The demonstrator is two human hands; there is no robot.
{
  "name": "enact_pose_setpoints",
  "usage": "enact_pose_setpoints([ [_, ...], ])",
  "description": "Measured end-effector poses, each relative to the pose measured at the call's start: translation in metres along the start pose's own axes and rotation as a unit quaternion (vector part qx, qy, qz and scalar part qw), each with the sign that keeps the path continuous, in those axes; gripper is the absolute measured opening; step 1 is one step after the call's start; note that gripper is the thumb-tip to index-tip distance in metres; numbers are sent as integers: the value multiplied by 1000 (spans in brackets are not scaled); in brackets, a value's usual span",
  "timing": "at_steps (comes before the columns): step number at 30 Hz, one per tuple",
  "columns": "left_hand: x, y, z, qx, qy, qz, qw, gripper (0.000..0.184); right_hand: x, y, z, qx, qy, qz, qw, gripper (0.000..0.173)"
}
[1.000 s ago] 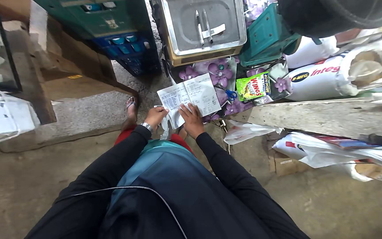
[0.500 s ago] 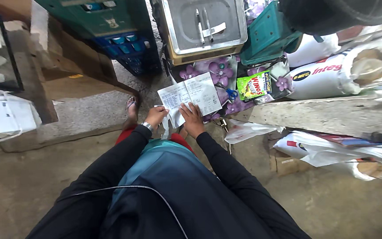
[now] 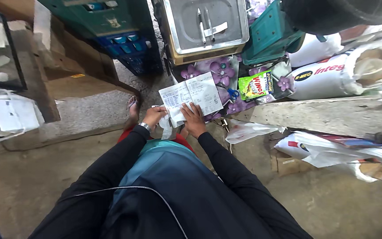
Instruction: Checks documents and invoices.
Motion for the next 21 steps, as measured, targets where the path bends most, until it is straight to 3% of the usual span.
enact_pose_setpoints([
  [7, -6, -14, 26, -22, 64, -27, 997, 17, 2, 2, -4, 23, -16, 1, 1000, 79],
  [10, -2, -3, 45, -57, 91, -50, 993, 17, 1, 2, -6, 29, -3, -3, 1000, 78],
  [13, 12, 27, 63, -98, 112, -103, 983, 23, -3, 1, 0, 32, 1, -15, 999, 81],
  [17, 45, 88, 78, -140, 112, -258, 949, 28, -19, 15, -3, 49, -3, 4, 999, 80],
  [21, 82, 147, 92, -83, 106, -372, 919, 33, -25, 20, -1, 54, -12, 21, 998, 84],
])
Point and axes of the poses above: each hand's wrist, its own x-axis away from the middle knuckle, its own z-axis out of the back of the hand, y = z × x, the point moved 4 cm from there along -x, towards the middle knuckle, and after that the axes turned 13 degrees about -z, right-handed, at the moved point
